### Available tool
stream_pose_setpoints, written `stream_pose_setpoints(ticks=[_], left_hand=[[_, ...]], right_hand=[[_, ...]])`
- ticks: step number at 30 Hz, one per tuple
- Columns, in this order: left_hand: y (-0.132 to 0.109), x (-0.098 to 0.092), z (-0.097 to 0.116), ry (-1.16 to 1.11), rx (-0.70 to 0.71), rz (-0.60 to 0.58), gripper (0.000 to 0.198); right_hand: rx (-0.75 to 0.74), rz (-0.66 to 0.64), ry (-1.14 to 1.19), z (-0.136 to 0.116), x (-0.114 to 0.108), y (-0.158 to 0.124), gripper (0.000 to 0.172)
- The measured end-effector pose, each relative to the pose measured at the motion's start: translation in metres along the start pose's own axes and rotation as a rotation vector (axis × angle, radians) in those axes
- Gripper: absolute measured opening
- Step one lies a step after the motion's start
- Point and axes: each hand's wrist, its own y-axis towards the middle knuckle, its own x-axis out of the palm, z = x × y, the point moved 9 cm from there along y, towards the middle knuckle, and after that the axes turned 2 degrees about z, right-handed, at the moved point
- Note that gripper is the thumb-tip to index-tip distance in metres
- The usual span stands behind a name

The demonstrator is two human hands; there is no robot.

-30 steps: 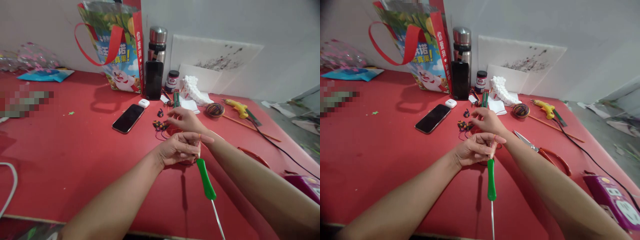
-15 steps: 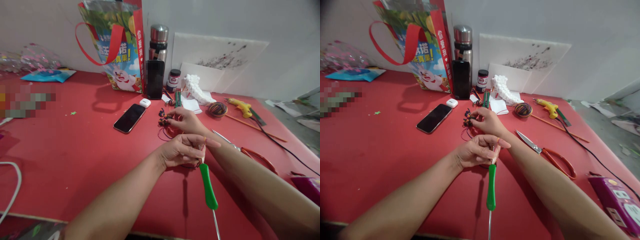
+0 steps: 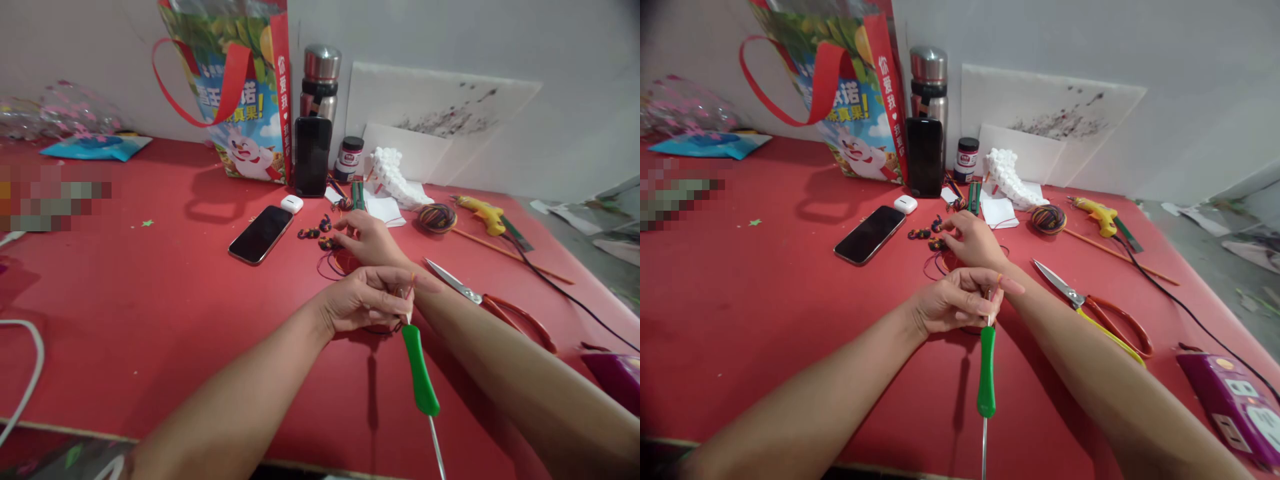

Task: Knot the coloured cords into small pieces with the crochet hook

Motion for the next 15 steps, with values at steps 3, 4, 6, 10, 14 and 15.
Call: stream_pose_setpoints(ticks=[3,4,6,10,14,15], left_hand=[[0.001,0.000,0.000,0.013,0.006,-0.022,0.016],[0.000,0.000,0.001,0.020,0.007,-0.033,0.022],[0.000,0.000,0.001,0.026,0.009,-0.050,0.032],[-0.001,-0.001,0.003,0.019,0.027,-0.052,0.036],[-0.001,0.001,0.002,0.006,0.024,-0.048,0.035],[0.000,0.001,0.001,0.003,0.021,-0.042,0.035]], right_hand=[[-0.030,-0.086,-0.018,-0.006,0.005,-0.005,0.012],[-0.043,-0.111,-0.035,-0.008,0.008,-0.005,0.014],[-0.069,-0.130,-0.088,-0.012,0.016,-0.003,0.017],[-0.109,-0.138,-0.129,-0.015,0.028,0.002,0.012],[-0.112,-0.098,-0.122,-0.011,0.018,0.008,0.016],[-0.109,-0.060,-0.126,-0.011,0.012,0.011,0.018]])
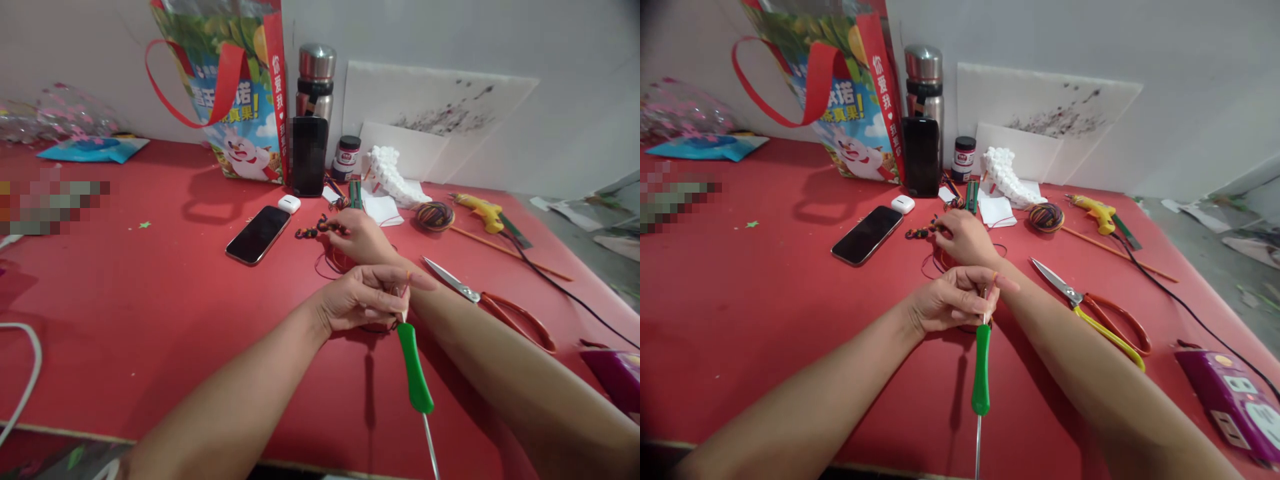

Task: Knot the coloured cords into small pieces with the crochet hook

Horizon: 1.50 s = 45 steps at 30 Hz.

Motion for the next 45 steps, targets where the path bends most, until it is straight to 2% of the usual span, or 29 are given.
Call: stream_pose_setpoints(ticks=[3,4,8,12,14,16,18,20,23,26,29,31,33,36,38,40,42,45], left_hand=[[0.000,0.001,0.000,0.001,0.001,-0.007,0.034],[0.000,0.002,0.001,0.006,0.007,-0.016,0.034],[-0.002,0.000,0.003,0.019,0.023,0.000,0.037],[-0.001,0.001,0.003,0.015,0.019,-0.009,0.036],[0.000,0.001,0.003,0.011,0.012,-0.016,0.035],[0.000,0.001,0.002,0.017,0.001,-0.010,0.035],[0.000,0.001,0.001,0.031,-0.005,-0.005,0.035],[0.000,0.002,0.001,0.041,-0.011,-0.008,0.035],[-0.001,0.004,-0.003,0.052,-0.048,-0.010,0.036],[0.000,0.006,-0.004,0.069,-0.066,-0.013,0.035],[-0.001,0.008,-0.003,0.077,-0.057,-0.040,0.033],[-0.001,0.007,-0.003,0.083,-0.059,-0.036,0.032],[-0.002,0.003,0.000,0.089,-0.053,-0.001,0.032],[-0.002,-0.003,0.005,0.083,-0.014,0.072,0.032],[0.000,-0.007,0.009,0.065,0.022,0.130,0.033],[0.001,-0.013,0.014,0.037,0.072,0.202,0.034],[0.000,-0.021,0.022,0.003,0.150,0.291,0.037],[-0.006,-0.030,0.035,-0.025,0.288,0.425,0.036]], right_hand=[[-0.013,0.156,-0.106,-0.001,-0.018,0.006,0.026],[-0.026,0.151,-0.159,-0.002,-0.016,0.008,0.028],[-0.096,-0.026,-0.229,-0.005,0.009,0.005,0.029],[-0.018,0.098,-0.168,0.008,-0.007,-0.012,0.048],[-0.041,0.116,-0.150,0.007,-0.014,-0.020,0.044],[-0.158,0.018,-0.105,-0.004,-0.009,-0.028,0.039],[-0.257,-0.141,-0.066,-0.015,0.005,-0.038,0.040],[-0.268,-0.252,-0.065,-0.019,0.014,-0.049,0.042],[-0.305,-0.312,-0.024,-0.022,0.011,-0.069,0.041],[-0.329,-0.253,0.024,-0.015,-0.011,-0.083,0.041],[-0.219,-0.183,-0.084,0.012,-0.032,-0.077,0.035],[-0.056,-0.040,-0.152,0.034,-0.053,-0.065,0.037],[-0.011,0.120,-0.117,0.038,-0.075,-0.056,0.038],[0.006,0.299,-0.050,0.028,-0.104,-0.056,0.035],[0.059,0.354,-0.019,0.018,-0.120,-0.068,0.032],[0.076,0.330,0.001,0.003,-0.128,-0.087,0.032],[0.118,0.332,-0.020,-0.011,-0.134,-0.111,0.041],[0.173,0.234,-0.025,-0.028,-0.126,-0.138,0.061]])
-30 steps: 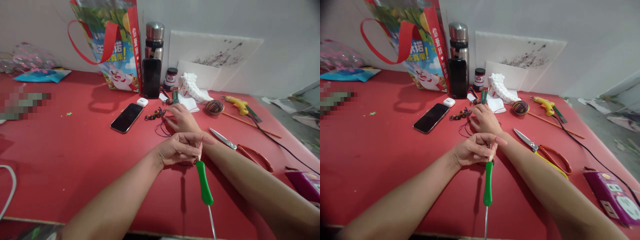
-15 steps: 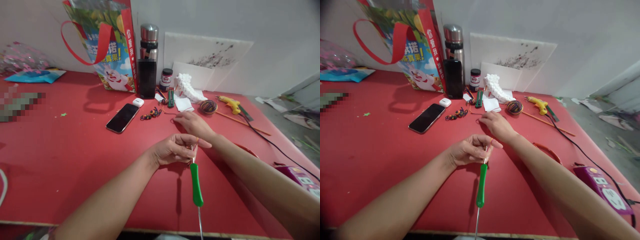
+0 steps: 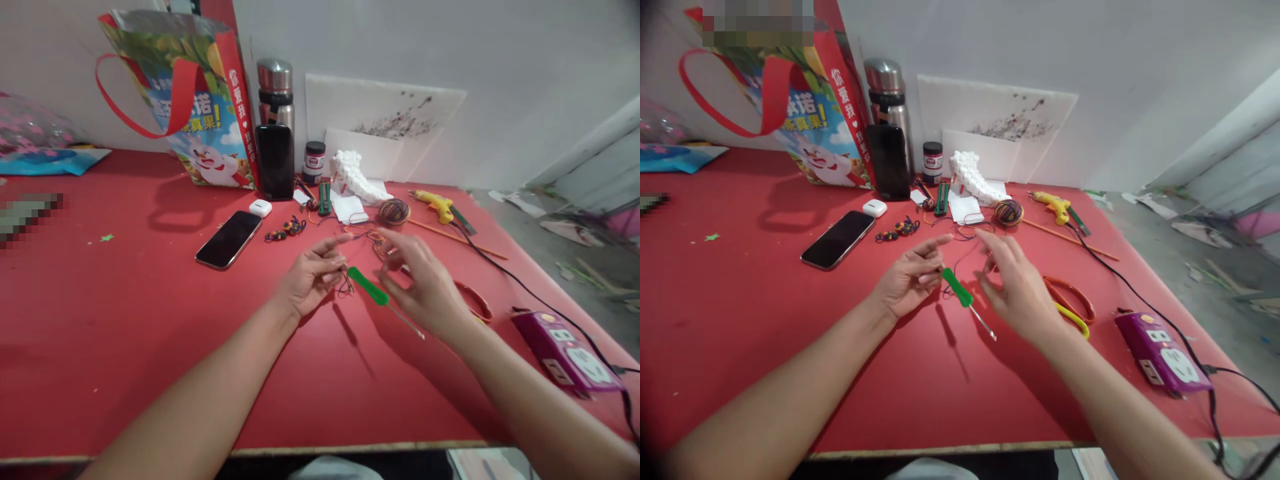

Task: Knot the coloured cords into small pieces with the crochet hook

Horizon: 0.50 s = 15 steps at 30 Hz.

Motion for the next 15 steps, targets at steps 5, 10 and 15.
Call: stream_pose_setpoints(ticks=[5,10,15], left_hand=[[-0.009,0.000,0.012,0.116,0.116,0.139,0.042],[-0.016,0.012,0.009,0.214,0.134,0.146,0.045],[-0.016,0.014,0.004,0.315,0.097,0.117,0.051]], right_hand=[[0.072,-0.077,0.239,-0.018,0.016,-0.017,0.070],[0.210,0.129,0.507,-0.016,0.012,-0.018,0.017],[0.290,0.138,0.693,-0.010,0.017,-0.023,0.010]])
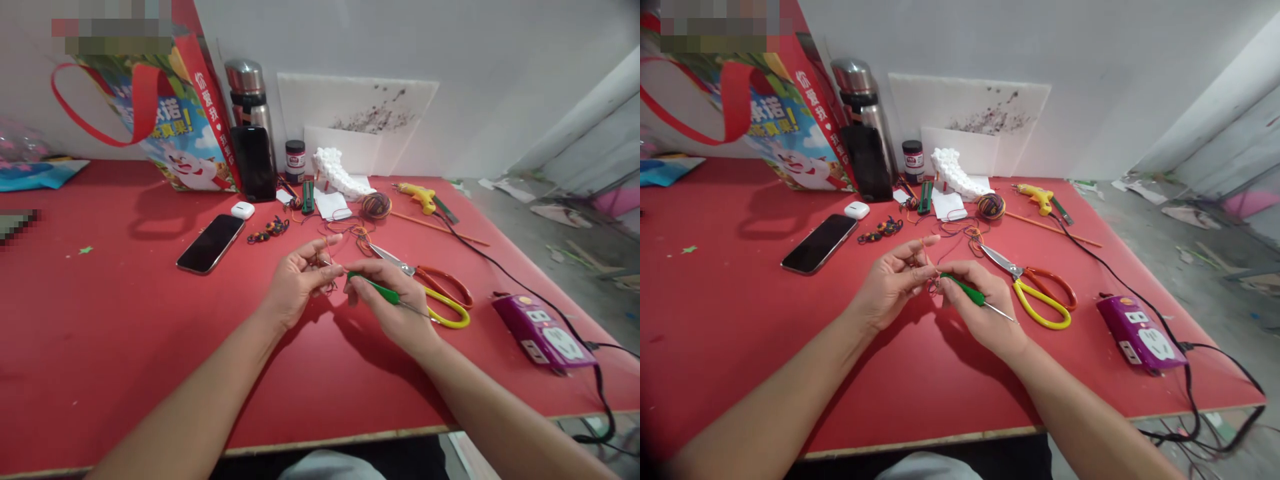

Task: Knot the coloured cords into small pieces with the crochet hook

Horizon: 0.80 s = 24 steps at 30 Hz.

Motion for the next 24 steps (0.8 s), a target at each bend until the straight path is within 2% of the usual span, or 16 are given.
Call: stream_pose_setpoints(ticks=[4,8,14,17,24], left_hand=[[0.001,-0.001,-0.002,0.011,0.003,0.000,0.050],[0.002,0.003,-0.005,-0.055,-0.027,-0.048,0.044],[0.003,0.002,-0.003,-0.079,-0.058,-0.044,0.040],[0.002,0.002,-0.004,-0.074,-0.083,-0.040,0.038],[0.001,0.003,-0.007,-0.090,-0.123,-0.042,0.029]], right_hand=[[-0.008,0.011,0.023,0.001,-0.001,0.000,0.013],[-0.027,0.020,0.025,0.001,-0.001,-0.001,0.015],[0.033,0.092,0.075,0.012,-0.007,-0.002,0.019],[0.044,0.083,0.112,0.013,-0.008,0.000,0.022],[0.032,0.067,0.147,0.010,-0.009,0.002,0.016]])
